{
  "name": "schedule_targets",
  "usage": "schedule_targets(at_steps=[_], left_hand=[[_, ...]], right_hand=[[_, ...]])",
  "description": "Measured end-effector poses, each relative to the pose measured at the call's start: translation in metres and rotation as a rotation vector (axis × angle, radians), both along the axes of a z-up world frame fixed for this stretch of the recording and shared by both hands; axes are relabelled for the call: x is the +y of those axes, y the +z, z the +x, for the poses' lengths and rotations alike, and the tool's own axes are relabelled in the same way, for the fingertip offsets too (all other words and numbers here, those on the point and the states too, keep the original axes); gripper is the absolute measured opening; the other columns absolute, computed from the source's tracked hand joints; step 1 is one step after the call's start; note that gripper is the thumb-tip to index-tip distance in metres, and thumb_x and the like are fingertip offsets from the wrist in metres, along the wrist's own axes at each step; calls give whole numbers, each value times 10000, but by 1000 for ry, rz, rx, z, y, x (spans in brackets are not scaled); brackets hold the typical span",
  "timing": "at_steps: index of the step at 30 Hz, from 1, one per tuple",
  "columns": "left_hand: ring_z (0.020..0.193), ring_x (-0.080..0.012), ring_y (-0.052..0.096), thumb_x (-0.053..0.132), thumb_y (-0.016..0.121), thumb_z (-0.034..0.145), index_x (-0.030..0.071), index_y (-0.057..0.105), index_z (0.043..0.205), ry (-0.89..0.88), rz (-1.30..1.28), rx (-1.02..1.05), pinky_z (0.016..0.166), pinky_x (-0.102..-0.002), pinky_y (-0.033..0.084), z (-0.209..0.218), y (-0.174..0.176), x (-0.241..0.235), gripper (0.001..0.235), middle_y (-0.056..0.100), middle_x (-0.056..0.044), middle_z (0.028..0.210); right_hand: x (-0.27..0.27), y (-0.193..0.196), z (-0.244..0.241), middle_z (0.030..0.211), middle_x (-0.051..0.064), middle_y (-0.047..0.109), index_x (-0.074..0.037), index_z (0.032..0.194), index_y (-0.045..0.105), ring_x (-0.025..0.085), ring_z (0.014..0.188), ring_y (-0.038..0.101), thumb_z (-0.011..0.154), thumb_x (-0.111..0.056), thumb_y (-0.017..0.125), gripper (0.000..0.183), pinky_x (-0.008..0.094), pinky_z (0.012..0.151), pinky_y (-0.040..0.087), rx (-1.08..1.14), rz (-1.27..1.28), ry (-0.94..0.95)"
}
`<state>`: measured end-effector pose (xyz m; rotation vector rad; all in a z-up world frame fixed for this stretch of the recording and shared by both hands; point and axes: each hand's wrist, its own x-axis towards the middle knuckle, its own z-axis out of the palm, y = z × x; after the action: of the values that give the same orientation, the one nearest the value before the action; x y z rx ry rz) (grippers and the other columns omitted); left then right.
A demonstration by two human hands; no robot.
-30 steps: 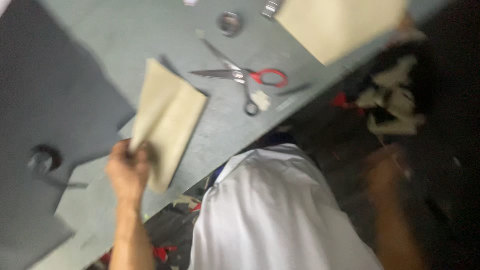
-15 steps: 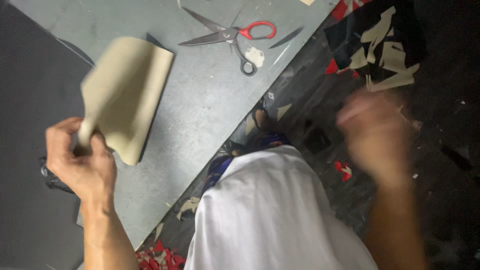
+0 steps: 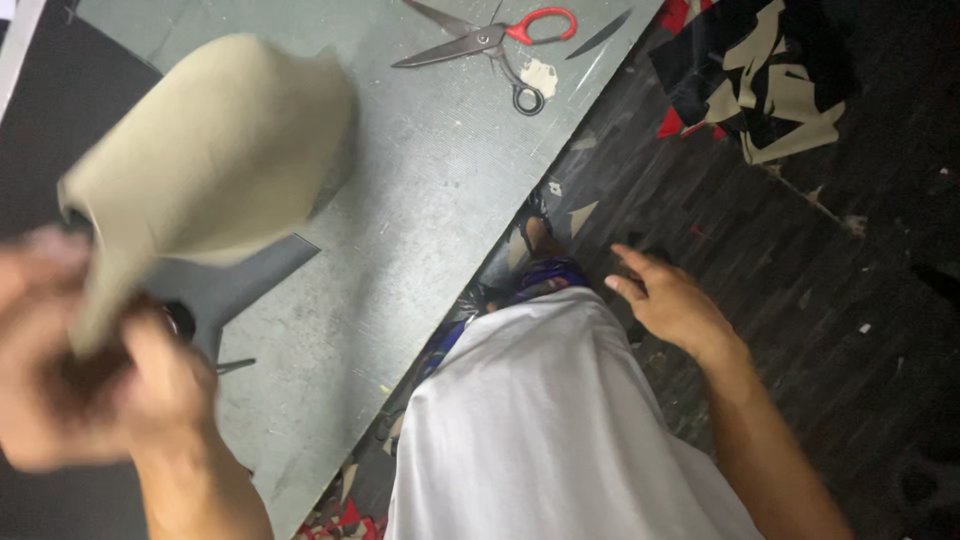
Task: The person uses shears to cut a dark sheet of material along a curved line marked on a newspaper template. They trim the edges, flip the sheet, and continue cutting to match the template shape. The person also cuts a beige sheet of material and aligns it with the dark sheet.
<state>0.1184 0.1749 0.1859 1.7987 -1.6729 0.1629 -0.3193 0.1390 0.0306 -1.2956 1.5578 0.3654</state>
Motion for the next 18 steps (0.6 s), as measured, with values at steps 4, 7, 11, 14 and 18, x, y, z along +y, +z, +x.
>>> schedule_targets(at_steps=[4, 7, 11, 14, 18], left_hand=[[987, -336, 664, 32, 630, 752, 36, 642, 752, -122, 25, -9, 1091, -544, 475, -27, -3, 55, 13, 679, -133, 962], [1228, -280, 582, 116, 636, 784, 68, 676, 896, -182, 472, 101, 1208, -541, 340, -43, -32, 93, 128, 651, -91, 1185], [1301, -301, 555, -101, 586, 643, 76, 728, 979, -65, 839, 91, 1214, -578, 254, -37, -59, 137, 405, 624, -120, 1298], [1337, -327, 513, -106, 574, 678, 66, 700, 1117, 52, 807, 181, 1217, -562, 234, -33, -69, 150, 488, 576, -137, 1393], [1399, -324, 484, -17, 576, 903, 64, 649, 1263, 188, 648, 258, 1271, -517, 245, -43, -86, 148, 375, 552, -125, 1466]], right_hand=[[7, 11, 14, 1417, 149, 625, -186, 1505, 486, 307, 1311, 608, 953, -428, 585, 611, 393, 1097, 464, -40, -42, -33], [13, 9, 26, 1477, 118, 535, -239, 1501, 478, 313, 1365, 504, 950, -426, 606, 595, 405, 1121, 396, 60, 86, 7], [28, 8, 38, 1459, 140, 561, -159, 1480, 498, 319, 1360, 529, 934, -416, 632, 618, 396, 1114, 419, -72, 41, 94], [21, 11, 48, 1432, 140, 587, -139, 1452, 525, 329, 1334, 549, 932, -398, 635, 591, 403, 1093, 431, -110, -44, 121], [0, 25, 72, 1310, 153, 677, -123, 1409, 582, 332, 1220, 646, 935, -334, 645, 523, 400, 1014, 498, -192, -195, 119]])
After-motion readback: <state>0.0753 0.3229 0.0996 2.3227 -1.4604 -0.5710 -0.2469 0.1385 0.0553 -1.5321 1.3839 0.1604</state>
